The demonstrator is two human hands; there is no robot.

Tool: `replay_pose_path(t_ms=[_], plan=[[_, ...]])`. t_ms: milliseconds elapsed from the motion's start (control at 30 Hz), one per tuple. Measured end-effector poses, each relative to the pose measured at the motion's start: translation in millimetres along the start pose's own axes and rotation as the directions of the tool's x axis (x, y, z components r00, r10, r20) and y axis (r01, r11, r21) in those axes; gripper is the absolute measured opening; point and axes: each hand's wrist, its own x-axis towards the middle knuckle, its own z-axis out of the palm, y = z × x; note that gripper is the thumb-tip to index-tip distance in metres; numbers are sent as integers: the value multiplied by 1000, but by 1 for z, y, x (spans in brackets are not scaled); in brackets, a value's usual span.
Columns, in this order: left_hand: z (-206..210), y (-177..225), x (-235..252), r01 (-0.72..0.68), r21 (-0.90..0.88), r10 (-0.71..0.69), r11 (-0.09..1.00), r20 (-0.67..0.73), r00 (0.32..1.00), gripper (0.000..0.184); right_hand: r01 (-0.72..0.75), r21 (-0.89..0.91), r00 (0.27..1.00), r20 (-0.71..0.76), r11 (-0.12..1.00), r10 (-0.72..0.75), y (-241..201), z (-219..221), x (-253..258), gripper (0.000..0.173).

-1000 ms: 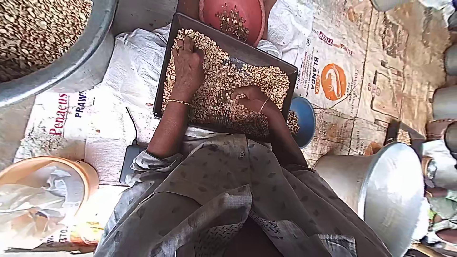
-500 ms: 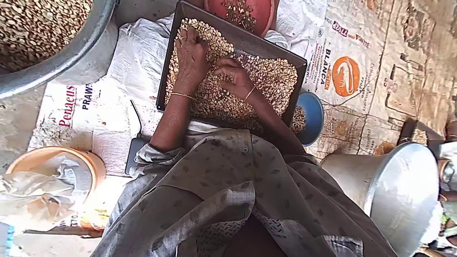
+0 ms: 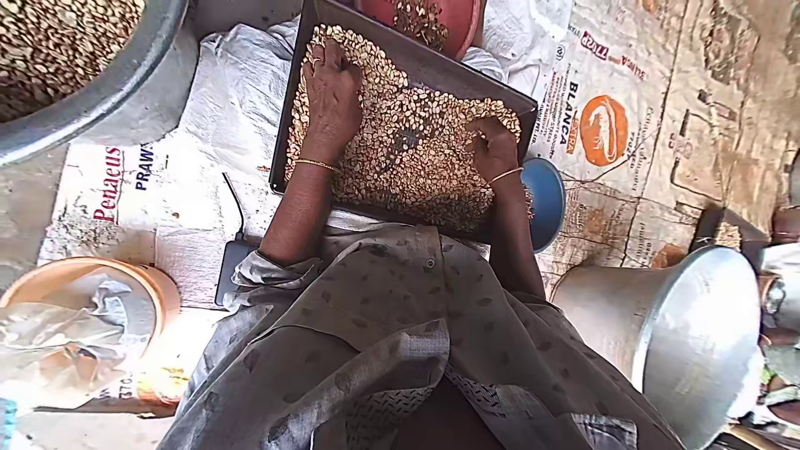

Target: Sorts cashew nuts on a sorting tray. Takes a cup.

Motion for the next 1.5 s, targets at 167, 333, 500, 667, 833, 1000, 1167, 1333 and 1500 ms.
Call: replay_pose_path(t_ms=[167,333,500,667,833,1000,1167,1333,1500], plan=[[1,-2,-1,-7,3,7,1000,-18,1000,27,122,45,980,-165,992,-113,-30,31,-18,28],[2,-1,-1,-6,14,6,1000,-12,1000,26,288,215,954,21,933,-299,-32,56,-30,19],[1,-1,-1,6,5,-6,1000,-2,1000,29,283,15,947,157,959,-281,-34,59,-39,23],[-1,0,-2,6,4,-6,1000,7,1000,29,233,-84,965,144,969,-219,-44,65,-42,20],[-1,0,-3,-1,-3,1,1000,-2,1000,29,269,-109,961,89,957,-260,-42,69,-45,18],[0,0,-3,-7,-17,7,1000,-24,1000,28,224,-90,965,161,971,-207,-48,62,-44,18],[-1,0,-4,-10,-17,10,1000,-21,1000,27,112,-189,968,244,976,-64,-68,57,-44,23],[0,-1,-4,-17,-13,17,1000,-27,999,27,117,-30,967,233,993,-107,-55,58,-44,20],[0,0,-1,-8,-1,8,1000,-13,1000,25,123,179,983,113,976,-144,-41,53,-40,17]])
